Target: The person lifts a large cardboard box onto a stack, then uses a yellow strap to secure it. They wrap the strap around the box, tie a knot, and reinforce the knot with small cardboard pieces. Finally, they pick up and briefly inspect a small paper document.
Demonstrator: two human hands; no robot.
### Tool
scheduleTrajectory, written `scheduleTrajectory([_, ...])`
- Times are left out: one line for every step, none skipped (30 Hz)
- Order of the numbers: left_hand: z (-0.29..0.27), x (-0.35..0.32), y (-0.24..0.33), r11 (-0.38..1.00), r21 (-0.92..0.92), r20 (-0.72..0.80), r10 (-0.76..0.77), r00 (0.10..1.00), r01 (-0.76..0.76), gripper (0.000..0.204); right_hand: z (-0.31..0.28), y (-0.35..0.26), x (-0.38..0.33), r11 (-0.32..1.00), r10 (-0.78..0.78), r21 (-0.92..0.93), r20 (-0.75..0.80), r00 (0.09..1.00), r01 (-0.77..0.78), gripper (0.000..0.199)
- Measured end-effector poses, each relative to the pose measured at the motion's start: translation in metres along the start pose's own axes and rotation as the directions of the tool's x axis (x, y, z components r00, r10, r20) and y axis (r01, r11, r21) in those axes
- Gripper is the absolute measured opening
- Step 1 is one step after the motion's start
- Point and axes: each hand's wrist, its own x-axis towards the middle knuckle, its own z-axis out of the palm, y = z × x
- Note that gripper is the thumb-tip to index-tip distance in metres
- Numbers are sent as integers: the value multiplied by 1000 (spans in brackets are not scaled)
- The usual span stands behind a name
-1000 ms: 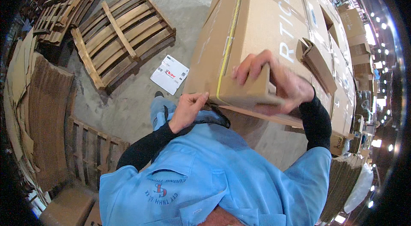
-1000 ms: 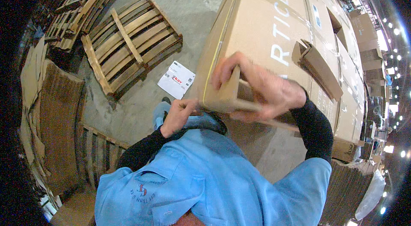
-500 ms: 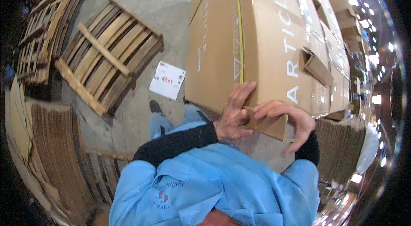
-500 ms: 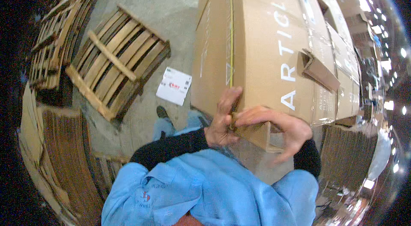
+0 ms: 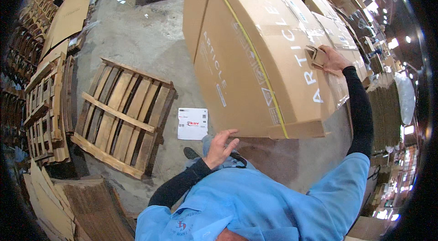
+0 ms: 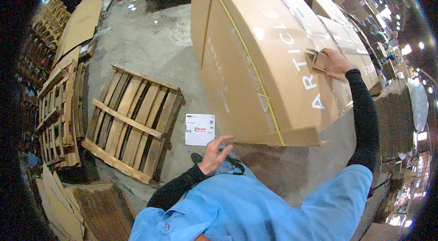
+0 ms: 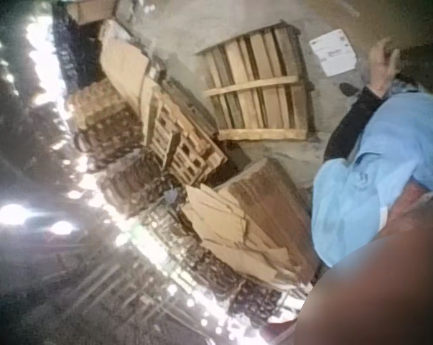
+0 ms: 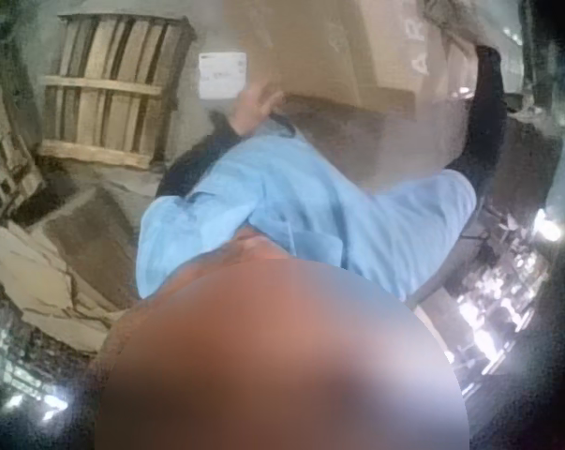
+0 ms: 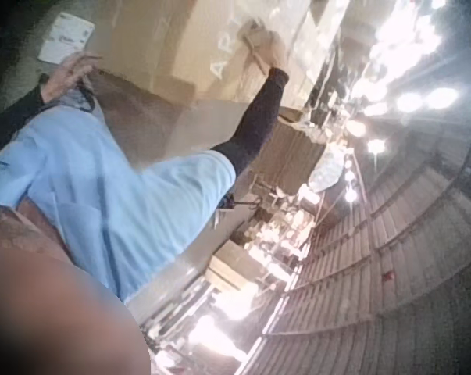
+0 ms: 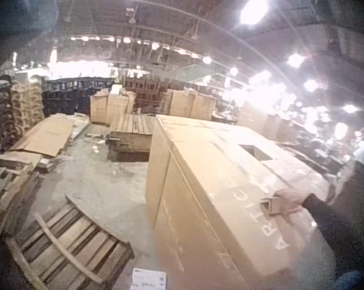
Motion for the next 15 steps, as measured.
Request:
scheduleTrajectory([-2, -2, -6, 999, -17, 15, -28, 999, 29, 34, -2, -6, 9, 998, 6, 65, -6, 1000, -6, 71])
scheduleTrajectory([-1, -5, -9, 997, -52, -16, -55, 998, 54, 30, -2, -7, 15, 992, 16, 129, -4, 1000, -15, 71])
scheduleTrajectory([-2, -6, -12, 994, -80, -2, -81, 997, 80, 29, -2, -7, 21, 981, 25, 192, -1, 1000, -25, 71])
scheduleTrajectory([-4, -6, -16, 988, -108, 12, -105, 994, 106, 28, 5, -5, 31, 990, 17, 143, -103, 995, -2, 66])
scheduleTrajectory([-6, -4, -18, 982, -129, 22, -133, 991, 134, 27, 4, -18, 41, 988, 20, 152, -110, 994, -3, 69])
scheduleTrajectory([-9, 0, -17, 969, -160, 35, -185, 982, 189, 26, -2, -39, 49, 987, 20, 161, -125, 992, 0, 72])
scheduleTrajectory([-12, 4, -19, 968, -155, 28, -193, 981, 195, 25, -8, -58, 60, 986, 21, 170, -139, 990, 3, 75])
scheduleTrajectory([-15, 9, -23, 968, -154, 35, -194, 980, 197, 25, -13, -70, 70, 986, -3, 163, -170, 986, 31, 74])
scheduleTrajectory([-18, 17, -27, 968, -153, 40, -194, 980, 198, 25, -19, -81, 81, 986, -27, 154, -202, 979, 59, 74])
scheduleTrajectory([-22, 25, -31, 970, -163, 20, -178, 984, 179, 26, -25, -89, 92, 986, -51, 144, -233, 971, 86, 73])
scheduleTrajectory([-26, 34, -36, 966, -165, 21, -197, 980, 198, 26, -28, -93, 108, 987, -61, 134, -239, 969, 95, 72])
scheduleTrajectory([-31, 43, -41, 962, -167, 23, -216, 976, 217, 26, -33, -96, 125, 987, -70, 123, -244, 967, 102, 72])
scheduleTrajectory([-36, 55, -47, 957, -170, 25, -236, 972, 236, 27, -38, -100, 142, 988, -78, 113, -249, 965, 109, 71])
scheduleTrajectory([-46, 69, -44, 937, -199, 40, -286, 957, 289, 26, -44, -108, 156, 988, -76, 108, -263, 962, 108, 71])
scheduleTrajectory([-52, 82, -50, 938, -189, 39, -287, 957, 290, 27, -54, -117, 169, 988, -75, 106, -279, 957, 109, 71])
